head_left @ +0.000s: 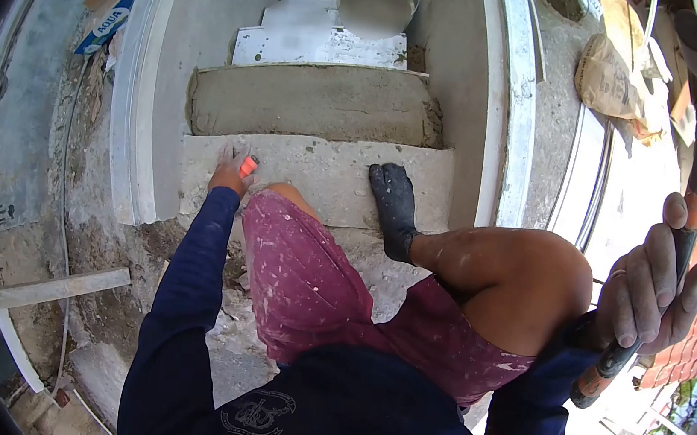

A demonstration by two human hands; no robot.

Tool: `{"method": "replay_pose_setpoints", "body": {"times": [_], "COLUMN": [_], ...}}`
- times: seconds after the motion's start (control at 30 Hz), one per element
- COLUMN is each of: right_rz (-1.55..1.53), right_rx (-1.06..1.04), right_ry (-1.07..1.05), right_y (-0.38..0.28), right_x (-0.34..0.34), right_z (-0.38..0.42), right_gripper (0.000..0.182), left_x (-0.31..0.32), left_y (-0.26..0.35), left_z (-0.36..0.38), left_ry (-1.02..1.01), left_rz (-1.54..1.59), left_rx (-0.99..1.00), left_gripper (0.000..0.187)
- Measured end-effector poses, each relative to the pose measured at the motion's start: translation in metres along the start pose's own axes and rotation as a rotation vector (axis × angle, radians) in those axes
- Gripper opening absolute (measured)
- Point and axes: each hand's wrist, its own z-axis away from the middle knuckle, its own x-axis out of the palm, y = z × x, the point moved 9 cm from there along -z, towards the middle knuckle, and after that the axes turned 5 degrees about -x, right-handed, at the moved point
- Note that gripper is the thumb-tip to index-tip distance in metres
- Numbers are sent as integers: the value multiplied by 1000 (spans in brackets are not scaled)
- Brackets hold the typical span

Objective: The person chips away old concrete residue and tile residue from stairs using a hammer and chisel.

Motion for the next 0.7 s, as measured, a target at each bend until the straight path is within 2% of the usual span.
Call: {"method": "replay_pose_setpoints", "body": {"times": [0.13,0.2,0.3,0.33,0.37,0.4,0.43,0.47,0.5,0.57,0.67,0.7], "right_rz": [141,355,570,622,727,967,1056,1279,1321,1747,1831,1815], "right_rx": [-101,-74,-15,13,33,140,201,274,305,176,259,227], "right_ry": [-64,-53,153,234,478,651,678,629,644,620,654,649], "right_y": [-48,-65,-71,-65,-51,-35,-19,-4,15,37,75,87], "right_x": [-1,-10,-46,-52,-71,-89,-112,-137,-163,-213,-254,-268], "right_z": [42,55,69,67,74,77,80,83,89,95,95,98], "right_gripper": [55,62,65,65,53,38,32,28,24,26,31,30], "left_x": [3,-1,-1,-3,-2,0,0,2,1,1,13,15], "left_y": [-2,2,4,6,6,6,6,2,-1,2,-14,-17], "left_z": [0,0,-1,-5,-4,-6,-8,-7,-8,-8,-22,-24], "left_ry": [-17,-53,-75,-80,-89,-97,-95,-96,-93,-96,-153,-182], "left_rz": [-14,-33,-120,-141,-162,-181,-174,-167,-158,-164,-155,-173], "left_rx": [18,2,-11,-11,-9,-9,-6,-11,-17,-32,-75,-66], "left_gripper": [89,89,89,89,89,88,89,89,89,89,90,90]}}
